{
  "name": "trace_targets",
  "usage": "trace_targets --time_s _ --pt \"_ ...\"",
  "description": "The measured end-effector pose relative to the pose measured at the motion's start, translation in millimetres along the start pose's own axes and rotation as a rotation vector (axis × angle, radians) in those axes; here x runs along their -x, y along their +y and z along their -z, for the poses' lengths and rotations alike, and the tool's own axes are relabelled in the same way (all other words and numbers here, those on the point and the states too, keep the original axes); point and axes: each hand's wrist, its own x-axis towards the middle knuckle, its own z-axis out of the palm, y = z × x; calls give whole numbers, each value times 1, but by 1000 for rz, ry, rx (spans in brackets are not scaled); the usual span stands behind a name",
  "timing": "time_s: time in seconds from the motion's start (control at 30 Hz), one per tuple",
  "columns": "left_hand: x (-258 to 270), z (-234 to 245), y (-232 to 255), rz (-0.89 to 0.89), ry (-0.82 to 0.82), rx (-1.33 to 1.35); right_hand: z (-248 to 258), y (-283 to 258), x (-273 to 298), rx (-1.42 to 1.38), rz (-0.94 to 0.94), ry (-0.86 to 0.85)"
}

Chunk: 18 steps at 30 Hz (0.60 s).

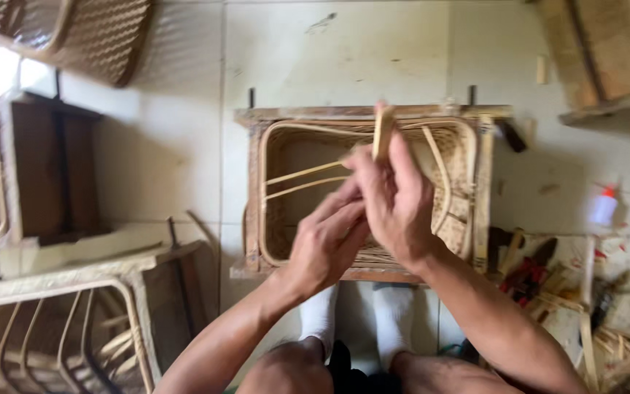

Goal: The person assembles a rectangular woven basket by fitting a pre-woven body into a wooden mold, then inserting and securing curved bamboo strips along the top rim using a hammer and pliers.

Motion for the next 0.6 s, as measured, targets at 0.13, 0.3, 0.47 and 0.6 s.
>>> trace_targets --time_s 0.13,0.3,0.47,0.6 --pt "7 -15 -22 34 -430 -162 53 49 -11 20 -204 196" --pt "52 -38 -48 397 -1027 -346 61 115 3 -58 -393 151" --pt "63 -41 -57 224 -868 -277 68 120 5 -85 -486 219" --pt "61 -40 -56 269 -890 -262 59 128 4 -18 -401 220"
